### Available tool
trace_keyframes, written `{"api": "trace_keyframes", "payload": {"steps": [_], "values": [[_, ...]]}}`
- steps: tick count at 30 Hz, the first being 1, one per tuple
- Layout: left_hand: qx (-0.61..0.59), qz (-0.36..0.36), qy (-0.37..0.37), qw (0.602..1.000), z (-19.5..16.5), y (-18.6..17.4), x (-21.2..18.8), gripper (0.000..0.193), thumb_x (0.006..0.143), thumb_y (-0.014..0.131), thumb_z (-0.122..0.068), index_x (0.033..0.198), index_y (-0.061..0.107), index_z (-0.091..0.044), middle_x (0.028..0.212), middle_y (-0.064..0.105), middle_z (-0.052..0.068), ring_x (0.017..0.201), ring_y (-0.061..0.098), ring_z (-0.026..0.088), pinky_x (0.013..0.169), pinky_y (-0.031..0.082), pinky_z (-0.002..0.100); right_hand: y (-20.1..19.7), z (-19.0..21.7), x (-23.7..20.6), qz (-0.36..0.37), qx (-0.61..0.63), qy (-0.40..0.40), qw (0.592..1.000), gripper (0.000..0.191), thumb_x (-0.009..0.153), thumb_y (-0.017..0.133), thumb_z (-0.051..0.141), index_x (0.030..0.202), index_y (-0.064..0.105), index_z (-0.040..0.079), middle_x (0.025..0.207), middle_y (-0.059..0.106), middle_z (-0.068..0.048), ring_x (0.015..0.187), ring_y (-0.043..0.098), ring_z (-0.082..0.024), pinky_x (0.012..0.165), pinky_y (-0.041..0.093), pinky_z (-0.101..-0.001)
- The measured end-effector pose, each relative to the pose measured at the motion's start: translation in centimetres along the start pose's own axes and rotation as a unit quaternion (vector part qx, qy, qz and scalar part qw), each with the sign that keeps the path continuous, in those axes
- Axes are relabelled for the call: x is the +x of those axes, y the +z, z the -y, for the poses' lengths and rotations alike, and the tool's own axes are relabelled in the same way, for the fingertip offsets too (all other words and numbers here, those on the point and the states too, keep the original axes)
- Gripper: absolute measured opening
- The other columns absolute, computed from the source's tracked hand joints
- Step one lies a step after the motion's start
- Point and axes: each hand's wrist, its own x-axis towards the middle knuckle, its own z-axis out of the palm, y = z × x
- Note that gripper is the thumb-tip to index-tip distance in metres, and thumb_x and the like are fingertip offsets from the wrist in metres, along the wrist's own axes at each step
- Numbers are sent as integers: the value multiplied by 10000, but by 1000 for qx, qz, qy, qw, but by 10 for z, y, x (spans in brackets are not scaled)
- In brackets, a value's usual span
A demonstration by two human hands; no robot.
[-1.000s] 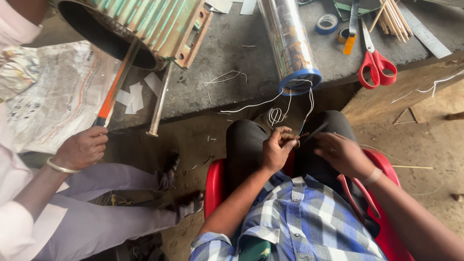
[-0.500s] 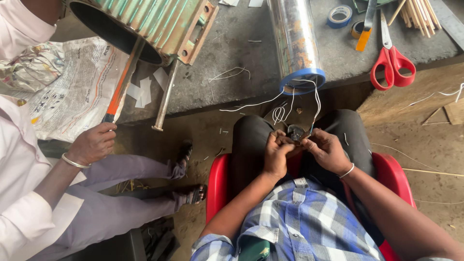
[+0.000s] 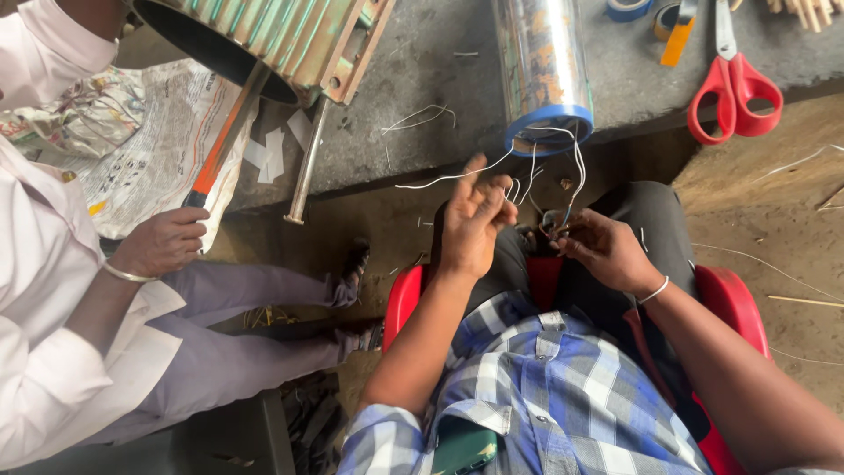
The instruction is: The person sits at a workbench and twists together the ends of white wires, then uses pliers to cut and grip the wire while binding it around a metal cylinder. A second person beside them files and brushes a motor stator on the bench.
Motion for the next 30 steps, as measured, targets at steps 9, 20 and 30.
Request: {"api": "trace_keyframes", "payload": {"steps": [9,20,30], "values": [[395,39,389,831,-31,52,-29,177,1081,632,-100,1244,676,-49,1163,740,126,1005,751,220,899,619,319,-4,0,2,-83,-80,-49,992,255,994,640,63,1234,637,-22,974,695,-40,869,638,-83,761,541,-250],[612,121,423,657,-44,39,-40,190,967,712,-33,1150,705,-79,1243,700,74,1209,654,290,1046,533,408,0,2,-4,-73,-152,-66,984,221,984,679,127,1157,705,-8,912,741,-40,811,626,-49,701,542,-245],[630,150,422,634,-23,4,-56,246,932,706,35,1168,723,-29,1226,698,114,1145,679,292,1015,568,400,1,7,-5,-72,-189,-33,979,228,975,690,150,1144,716,-1,873,748,-51,770,642,-59,680,548,-250]]}}
